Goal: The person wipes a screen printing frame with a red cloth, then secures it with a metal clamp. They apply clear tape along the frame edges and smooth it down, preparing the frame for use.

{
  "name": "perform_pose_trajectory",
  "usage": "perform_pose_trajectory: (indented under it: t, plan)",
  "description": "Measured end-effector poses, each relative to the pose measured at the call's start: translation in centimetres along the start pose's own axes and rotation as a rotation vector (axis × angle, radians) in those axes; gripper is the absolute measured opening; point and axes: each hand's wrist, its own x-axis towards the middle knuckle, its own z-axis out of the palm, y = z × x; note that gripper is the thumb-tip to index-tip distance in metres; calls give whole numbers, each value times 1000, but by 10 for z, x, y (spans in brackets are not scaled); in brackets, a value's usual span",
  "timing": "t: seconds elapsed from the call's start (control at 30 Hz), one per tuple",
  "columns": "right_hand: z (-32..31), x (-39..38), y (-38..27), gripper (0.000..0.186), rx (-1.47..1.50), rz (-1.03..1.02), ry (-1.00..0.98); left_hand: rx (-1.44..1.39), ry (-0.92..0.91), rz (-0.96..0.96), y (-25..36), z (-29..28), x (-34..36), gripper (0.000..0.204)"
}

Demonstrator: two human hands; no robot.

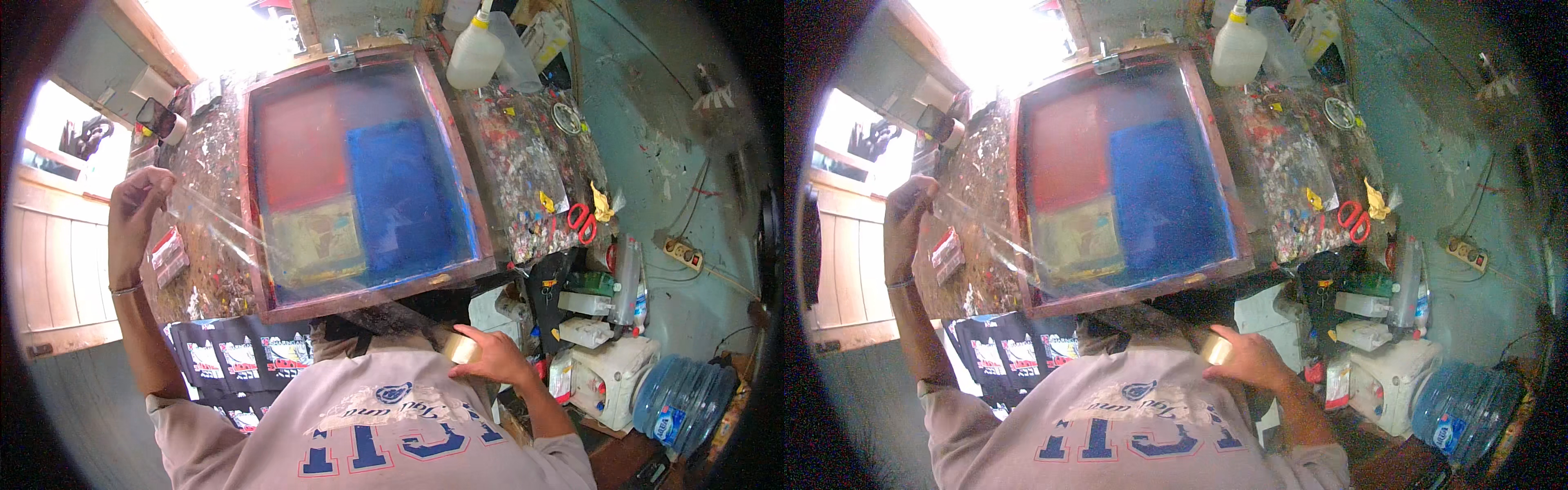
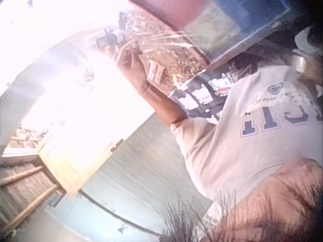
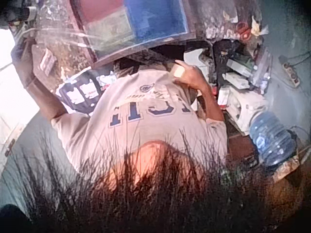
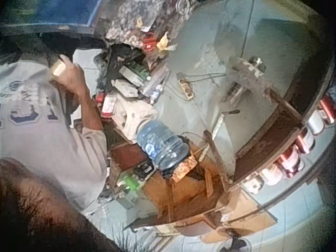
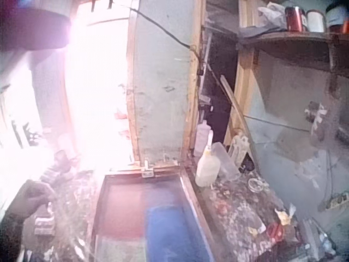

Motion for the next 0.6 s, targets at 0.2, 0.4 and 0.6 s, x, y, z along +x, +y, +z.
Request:
perform_pose_trajectory:
  t: [0.2,0.4,0.6]
  plan:
    - [-15,24,10,92,302,-59,-395,82,107,26,19,-33,-28,13]
    - [-13,36,-14,87,104,-29,-426,316,137,157,4,-79,-60,17]
    - [-47,40,-38,56,66,-103,-253,302,321,185,-29,-140,-107,13]
